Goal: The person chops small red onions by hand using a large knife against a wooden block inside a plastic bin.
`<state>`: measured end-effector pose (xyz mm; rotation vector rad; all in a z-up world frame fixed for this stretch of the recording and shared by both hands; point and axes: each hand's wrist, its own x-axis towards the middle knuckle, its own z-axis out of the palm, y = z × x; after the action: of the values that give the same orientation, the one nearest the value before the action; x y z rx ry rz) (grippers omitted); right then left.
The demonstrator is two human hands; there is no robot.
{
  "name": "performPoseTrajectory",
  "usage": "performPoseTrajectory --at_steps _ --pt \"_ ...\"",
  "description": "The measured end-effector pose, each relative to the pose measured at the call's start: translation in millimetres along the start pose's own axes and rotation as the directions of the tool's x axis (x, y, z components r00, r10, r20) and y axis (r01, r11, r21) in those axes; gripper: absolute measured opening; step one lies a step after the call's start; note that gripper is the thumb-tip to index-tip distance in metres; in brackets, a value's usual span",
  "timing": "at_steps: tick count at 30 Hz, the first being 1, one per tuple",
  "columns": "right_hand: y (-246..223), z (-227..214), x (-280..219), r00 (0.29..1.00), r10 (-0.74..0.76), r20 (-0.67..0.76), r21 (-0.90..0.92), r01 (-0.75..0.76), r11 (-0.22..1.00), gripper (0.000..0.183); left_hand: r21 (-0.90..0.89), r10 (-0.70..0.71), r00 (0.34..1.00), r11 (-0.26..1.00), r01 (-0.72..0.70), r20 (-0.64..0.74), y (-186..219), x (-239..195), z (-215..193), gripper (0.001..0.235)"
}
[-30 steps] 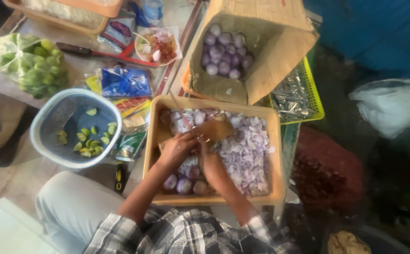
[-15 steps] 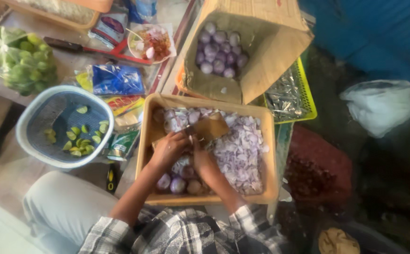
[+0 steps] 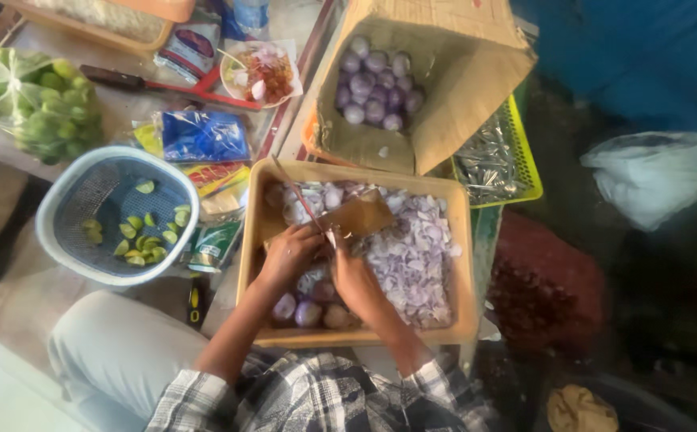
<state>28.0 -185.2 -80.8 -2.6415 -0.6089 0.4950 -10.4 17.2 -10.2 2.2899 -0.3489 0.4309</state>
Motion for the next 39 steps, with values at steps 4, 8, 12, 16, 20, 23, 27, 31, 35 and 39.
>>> performPoseTrajectory --at_steps 4,8,12,16,20,23,27,31,35,39 --pt "-4.1 -17.5 -3.9 0.999 0.032 0.022 -0.009 -0.032 0.999 0.069 0.005 0.060 0.997 0.998 -0.060 -0.040 0.5 -1.4 3.2 0.020" --pt "-22.1 -17.6 -0.3 0.838 -0.359 -0.411 0.345 0.508 0.789 0.024 -0.017 0.069 0.990 0.997 -0.072 -0.119 0.6 4.0 -1.4 0.025" --pt "-13.0 -8.0 -9.7 0.990 0.072 0.118 -0.012 -0.071 0.997 0.068 -0.047 0.002 1.000 0.999 -0.003 -0.013 0.3 -10.4 1.2 0.026" --pt "1.7 -5.9 2.0 0.993 -0.104 -0.059 0.045 0.107 0.993 0.064 -0.084 -0.015 0.999 0.996 0.011 -0.051 -3.6 -7.5 5.3 0.032" --pt "11.1 13.9 0.6 0.976 -0.163 -0.142 0.057 0.172 0.983 0.041 -0.088 0.101 0.993 0.990 -0.106 -0.061 -18.4 -9.2 6.6 0.029" --pt "16.1 17.6 7.4 0.976 -0.135 -0.169 0.212 0.170 0.962 0.029 -0.067 0.020 0.995 0.997 -0.026 -0.095 -19.5 -20.3 20.5 0.031" --pt "9.7 15.6 -4.7 0.968 -0.197 -0.155 0.064 0.209 0.976 0.031 -0.032 0.006 1.000 0.999 -0.006 -0.021 -18.2 -17.7 15.0 0.021" --pt "9.1 11.4 -9.1 0.981 -0.137 -0.139 0.135 0.156 0.979 0.035 -0.075 0.075 0.992 0.994 -0.083 -0.103 -10.7 -16.4 6.1 0.031" --pt "4.2 18.1 -0.1 0.959 -0.218 -0.181 0.018 0.225 0.974 0.040 -0.030 0.059 0.994 0.998 -0.062 -0.087 -10.4 -18.8 10.8 0.029" --pt "11.4 19.1 -7.2 0.973 -0.181 -0.145 0.070 0.193 0.979 0.046 -0.079 0.055 0.996 0.995 -0.061 -0.074 -15.3 -21.8 13.4 0.029"
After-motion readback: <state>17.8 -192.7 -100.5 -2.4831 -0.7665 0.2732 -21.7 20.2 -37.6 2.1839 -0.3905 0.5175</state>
